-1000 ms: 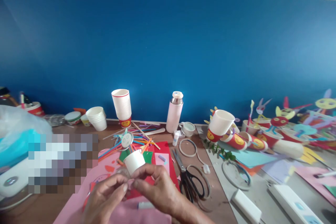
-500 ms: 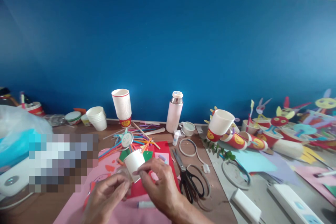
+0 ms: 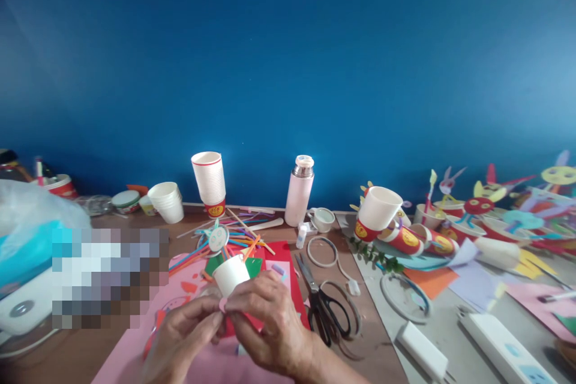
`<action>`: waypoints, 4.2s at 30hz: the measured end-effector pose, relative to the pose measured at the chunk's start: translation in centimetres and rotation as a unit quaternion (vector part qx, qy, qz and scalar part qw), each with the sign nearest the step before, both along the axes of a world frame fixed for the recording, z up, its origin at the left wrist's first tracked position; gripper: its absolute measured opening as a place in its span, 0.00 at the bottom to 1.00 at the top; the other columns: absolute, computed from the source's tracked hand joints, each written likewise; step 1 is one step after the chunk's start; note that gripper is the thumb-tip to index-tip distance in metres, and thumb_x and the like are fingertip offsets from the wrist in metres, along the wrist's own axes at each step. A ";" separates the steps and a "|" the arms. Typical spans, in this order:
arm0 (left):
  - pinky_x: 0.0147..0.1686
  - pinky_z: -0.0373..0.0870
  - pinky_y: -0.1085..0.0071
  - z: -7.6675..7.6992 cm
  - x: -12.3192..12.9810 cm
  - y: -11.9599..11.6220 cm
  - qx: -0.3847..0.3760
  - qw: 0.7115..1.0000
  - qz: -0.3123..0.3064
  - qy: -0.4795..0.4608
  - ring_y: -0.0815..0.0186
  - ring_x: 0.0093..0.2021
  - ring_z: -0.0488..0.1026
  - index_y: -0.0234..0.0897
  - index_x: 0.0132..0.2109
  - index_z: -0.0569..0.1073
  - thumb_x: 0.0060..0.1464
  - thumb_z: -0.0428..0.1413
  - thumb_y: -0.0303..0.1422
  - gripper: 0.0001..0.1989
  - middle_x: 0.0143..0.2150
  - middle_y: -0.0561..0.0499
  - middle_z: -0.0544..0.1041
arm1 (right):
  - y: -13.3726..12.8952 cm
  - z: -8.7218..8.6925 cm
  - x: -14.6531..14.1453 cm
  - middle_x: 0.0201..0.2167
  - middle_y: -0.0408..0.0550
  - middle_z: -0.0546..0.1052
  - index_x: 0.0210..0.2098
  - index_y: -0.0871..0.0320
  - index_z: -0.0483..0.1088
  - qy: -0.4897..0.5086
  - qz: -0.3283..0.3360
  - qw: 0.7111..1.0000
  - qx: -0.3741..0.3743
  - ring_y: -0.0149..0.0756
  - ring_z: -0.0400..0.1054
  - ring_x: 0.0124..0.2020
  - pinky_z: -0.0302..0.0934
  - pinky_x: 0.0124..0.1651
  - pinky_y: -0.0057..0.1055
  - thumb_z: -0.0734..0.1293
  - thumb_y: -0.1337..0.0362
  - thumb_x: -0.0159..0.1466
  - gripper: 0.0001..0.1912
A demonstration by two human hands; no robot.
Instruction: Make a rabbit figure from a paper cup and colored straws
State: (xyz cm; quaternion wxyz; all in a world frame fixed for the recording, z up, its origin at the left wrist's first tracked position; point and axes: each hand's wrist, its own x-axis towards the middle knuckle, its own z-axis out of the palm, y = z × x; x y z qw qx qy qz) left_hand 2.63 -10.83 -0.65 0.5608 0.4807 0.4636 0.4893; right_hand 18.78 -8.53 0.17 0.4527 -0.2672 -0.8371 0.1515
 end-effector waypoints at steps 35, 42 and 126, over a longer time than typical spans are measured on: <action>0.24 0.58 0.75 -0.3 0.1 0.1 0.025 0.997 0.006 0.074 0.70 0.23 0.61 0.35 0.23 0.71 0.45 0.55 0.38 0.11 0.20 0.54 0.65 | -0.5 -0.9 -0.9 0.26 0.45 0.76 0.26 0.59 0.71 0.085 -0.070 0.965 -0.237 0.32 0.69 0.30 0.60 0.36 0.27 0.63 0.73 0.55 0.06; 0.23 0.56 0.76 0.4 -0.4 0.4 -0.007 0.994 -0.036 0.107 0.70 0.22 0.59 0.36 0.20 0.67 0.43 0.54 0.34 0.09 0.18 0.56 0.63 | 0.1 -0.6 -1.0 0.21 0.44 0.73 0.23 0.61 0.69 0.207 -0.048 0.884 -0.416 0.30 0.66 0.25 0.59 0.31 0.25 0.63 0.67 0.56 0.07; 0.21 0.53 0.75 1.0 1.5 10.8 0.176 0.911 -0.144 0.343 0.70 0.20 0.60 0.37 0.23 0.68 0.52 0.47 0.38 0.15 0.18 0.56 0.66 | 5.2 -4.0 4.2 0.25 0.43 0.76 0.28 0.56 0.73 -0.165 -0.223 0.927 -0.252 0.32 0.68 0.28 0.52 0.31 0.24 0.60 0.68 0.55 0.10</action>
